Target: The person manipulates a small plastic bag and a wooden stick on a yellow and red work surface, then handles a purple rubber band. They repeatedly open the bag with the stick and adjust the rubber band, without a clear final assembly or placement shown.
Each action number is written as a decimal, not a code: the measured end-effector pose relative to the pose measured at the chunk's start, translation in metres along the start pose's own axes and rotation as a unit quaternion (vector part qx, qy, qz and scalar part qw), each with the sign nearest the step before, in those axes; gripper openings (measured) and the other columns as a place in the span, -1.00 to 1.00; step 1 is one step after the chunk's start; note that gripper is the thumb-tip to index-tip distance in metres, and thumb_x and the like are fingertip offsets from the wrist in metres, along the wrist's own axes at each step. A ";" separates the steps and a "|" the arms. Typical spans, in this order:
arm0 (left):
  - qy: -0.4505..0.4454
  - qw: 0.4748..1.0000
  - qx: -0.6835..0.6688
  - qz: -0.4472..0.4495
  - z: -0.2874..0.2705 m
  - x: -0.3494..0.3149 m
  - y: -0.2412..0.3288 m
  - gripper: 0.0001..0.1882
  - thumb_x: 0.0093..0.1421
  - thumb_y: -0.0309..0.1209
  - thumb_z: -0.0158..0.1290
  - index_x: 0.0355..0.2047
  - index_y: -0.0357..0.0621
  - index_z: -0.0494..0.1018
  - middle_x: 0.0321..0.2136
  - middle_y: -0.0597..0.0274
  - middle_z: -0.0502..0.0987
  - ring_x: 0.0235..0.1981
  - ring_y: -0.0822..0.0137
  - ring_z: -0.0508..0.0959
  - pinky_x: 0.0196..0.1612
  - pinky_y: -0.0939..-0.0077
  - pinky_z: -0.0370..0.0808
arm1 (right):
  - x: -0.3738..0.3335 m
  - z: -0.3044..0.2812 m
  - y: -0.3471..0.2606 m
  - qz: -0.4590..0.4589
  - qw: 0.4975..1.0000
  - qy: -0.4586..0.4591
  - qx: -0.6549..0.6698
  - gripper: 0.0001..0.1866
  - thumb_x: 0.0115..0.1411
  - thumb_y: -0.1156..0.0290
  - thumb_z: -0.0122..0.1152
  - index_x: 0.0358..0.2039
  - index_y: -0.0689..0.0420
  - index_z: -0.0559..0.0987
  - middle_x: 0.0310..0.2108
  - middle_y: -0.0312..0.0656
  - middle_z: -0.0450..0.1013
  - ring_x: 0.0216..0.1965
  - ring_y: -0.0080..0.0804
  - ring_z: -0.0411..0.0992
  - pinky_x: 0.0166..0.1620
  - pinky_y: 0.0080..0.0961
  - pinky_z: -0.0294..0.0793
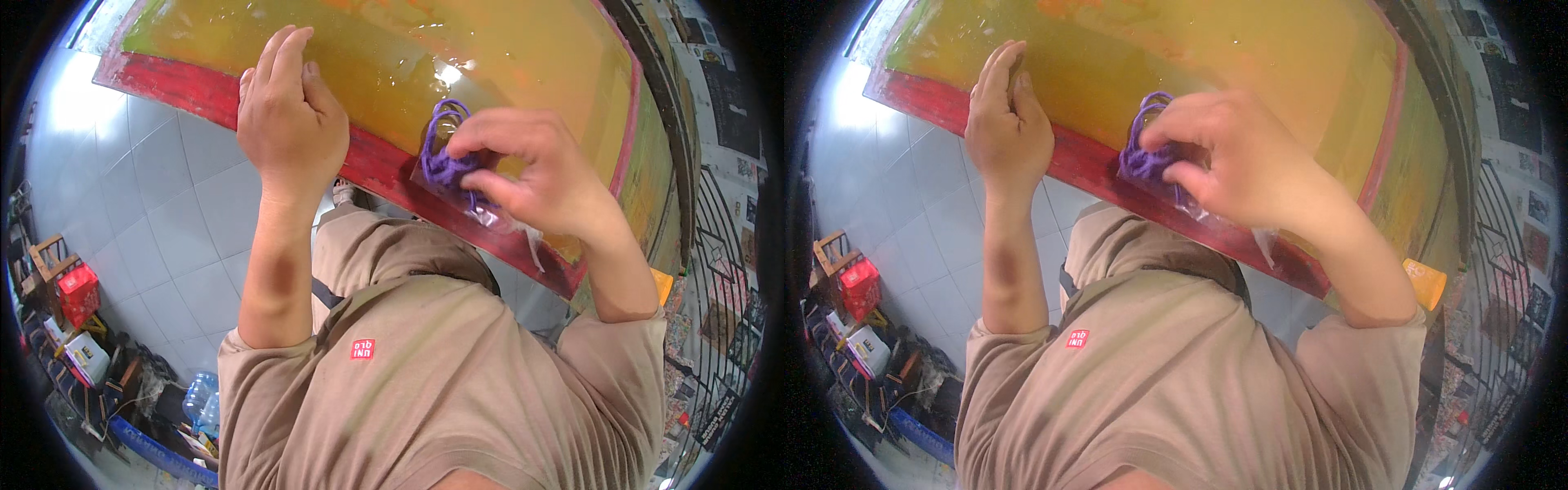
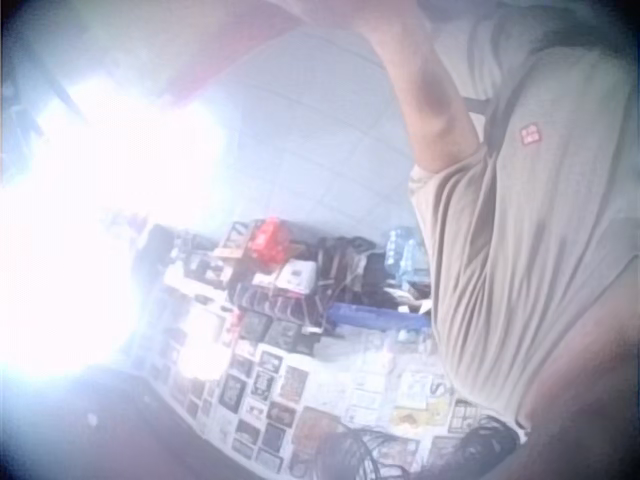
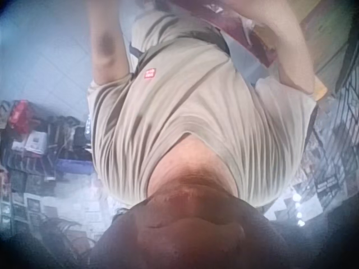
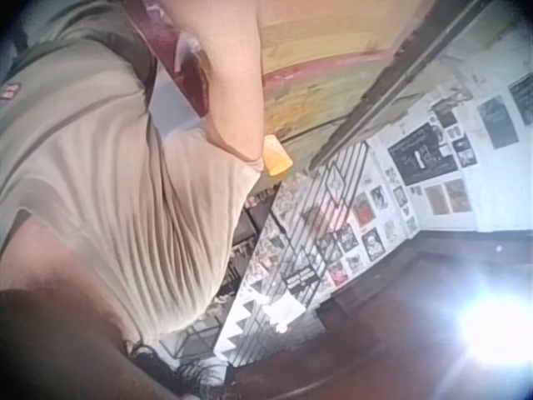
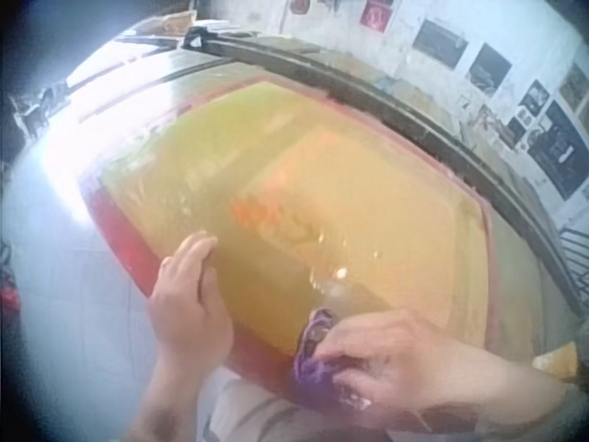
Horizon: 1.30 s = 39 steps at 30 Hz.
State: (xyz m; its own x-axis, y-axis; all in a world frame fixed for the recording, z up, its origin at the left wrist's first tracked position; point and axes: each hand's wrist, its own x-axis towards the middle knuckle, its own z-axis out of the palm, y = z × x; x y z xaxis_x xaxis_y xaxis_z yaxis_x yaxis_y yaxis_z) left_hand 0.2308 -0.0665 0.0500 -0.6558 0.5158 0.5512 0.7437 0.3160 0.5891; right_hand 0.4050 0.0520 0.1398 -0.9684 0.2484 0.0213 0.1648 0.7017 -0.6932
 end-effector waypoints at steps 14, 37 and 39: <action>-0.025 0.999 0.004 -0.047 -0.010 0.000 -0.009 -0.68 0.18 -0.47 -0.10 -0.05 -0.07 0.44 0.00 0.28 0.49 -0.08 0.09 0.48 -0.06 0.29 0.43 | -0.036 0.050 -0.013 -0.029 0.957 0.011 -0.288 -0.43 0.04 0.13 0.24 0.06 0.05 0.41 0.17 -0.01 0.23 0.10 0.02 0.23 0.02 -0.06 0.27; 0.060 0.998 -0.007 0.007 -0.007 0.003 -0.017 -0.75 0.17 -0.52 -0.10 -0.16 -0.27 0.47 -0.16 -0.07 0.52 -0.11 -0.03 0.51 -0.03 0.29 0.43 | 0.003 0.006 -0.036 0.114 0.883 -0.210 -0.405 -0.49 0.03 -0.01 0.26 -0.27 0.21 0.43 -0.38 -0.09 0.37 -0.45 -0.10 0.44 -0.40 -0.32 0.43; 0.067 0.998 -0.018 0.011 -0.006 0.002 -0.020 -0.76 0.17 -0.52 -0.09 -0.16 -0.26 0.47 -0.17 -0.07 0.53 -0.12 -0.02 0.52 -0.04 0.29 0.44 | 0.009 -0.002 -0.038 0.121 0.859 -0.267 -0.420 -0.60 0.07 0.13 0.26 -0.33 0.21 0.41 -0.35 -0.07 0.37 -0.43 -0.08 0.44 -0.39 -0.27 0.42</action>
State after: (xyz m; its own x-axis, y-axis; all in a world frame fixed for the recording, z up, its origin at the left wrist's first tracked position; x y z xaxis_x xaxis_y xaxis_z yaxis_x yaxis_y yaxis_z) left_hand 0.2139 -0.0768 0.0433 -0.6533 0.4096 0.6367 0.7541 0.2764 0.5958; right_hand 0.3902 0.0290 0.1672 -0.7983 0.2700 -0.5383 0.2331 0.9627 0.1372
